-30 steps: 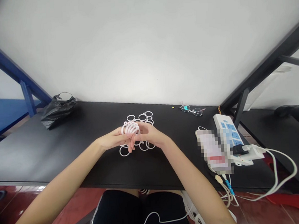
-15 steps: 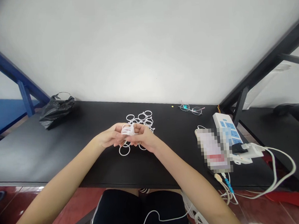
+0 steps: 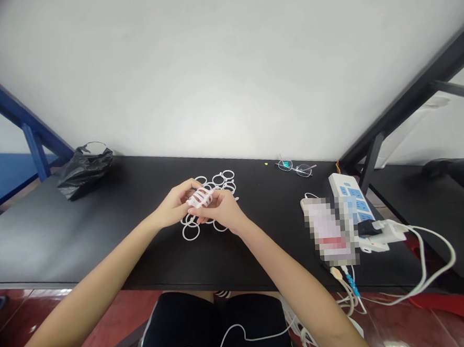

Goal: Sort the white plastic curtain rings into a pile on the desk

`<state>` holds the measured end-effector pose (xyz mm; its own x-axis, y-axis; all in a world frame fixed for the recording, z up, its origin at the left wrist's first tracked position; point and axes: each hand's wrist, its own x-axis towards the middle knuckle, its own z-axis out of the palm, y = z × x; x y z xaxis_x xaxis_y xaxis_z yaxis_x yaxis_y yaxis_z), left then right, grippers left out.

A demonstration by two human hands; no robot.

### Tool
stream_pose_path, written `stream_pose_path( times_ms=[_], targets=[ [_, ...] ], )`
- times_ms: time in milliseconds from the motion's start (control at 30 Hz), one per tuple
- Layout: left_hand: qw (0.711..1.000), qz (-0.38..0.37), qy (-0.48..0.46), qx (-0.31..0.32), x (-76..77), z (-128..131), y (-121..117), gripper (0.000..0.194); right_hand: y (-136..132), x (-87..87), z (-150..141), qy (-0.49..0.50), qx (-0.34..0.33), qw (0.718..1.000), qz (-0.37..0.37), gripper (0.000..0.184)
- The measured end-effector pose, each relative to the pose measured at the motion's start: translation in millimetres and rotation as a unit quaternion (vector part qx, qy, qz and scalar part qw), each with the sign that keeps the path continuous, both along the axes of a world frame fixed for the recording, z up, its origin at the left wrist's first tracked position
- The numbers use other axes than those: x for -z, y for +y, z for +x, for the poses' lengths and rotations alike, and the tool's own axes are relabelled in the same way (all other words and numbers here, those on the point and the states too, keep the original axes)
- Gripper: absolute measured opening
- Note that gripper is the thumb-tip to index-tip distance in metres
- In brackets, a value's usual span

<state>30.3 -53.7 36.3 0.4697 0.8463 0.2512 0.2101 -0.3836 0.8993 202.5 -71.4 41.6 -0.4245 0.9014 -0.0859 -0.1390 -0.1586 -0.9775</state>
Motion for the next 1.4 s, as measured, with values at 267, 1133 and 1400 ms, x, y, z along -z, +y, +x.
stream_pose_path(
  times_ms=[267, 1133, 1400],
  targets=[
    [0.971, 0.141, 0.194, 0.019, 12.2, -5.2, 6.4, 0.023, 0.6, 8.2, -4.0, -0.009, -0.071, 0.995, -0.064, 0.037],
    [0.987, 0.075, 0.143, -0.026, 13.3, -10.2, 17.5, 0.042, -19.5, 18.5, -13.7, -0.107, -0.052, 0.966, 0.231, 0.041],
    [0.998, 0.004, 0.062, -0.013, 7.5, -9.8, 15.4, 0.031, -17.3, 28.0, -19.8, -0.008, -0.03, 0.991, 0.132, 0.04]
  ],
)
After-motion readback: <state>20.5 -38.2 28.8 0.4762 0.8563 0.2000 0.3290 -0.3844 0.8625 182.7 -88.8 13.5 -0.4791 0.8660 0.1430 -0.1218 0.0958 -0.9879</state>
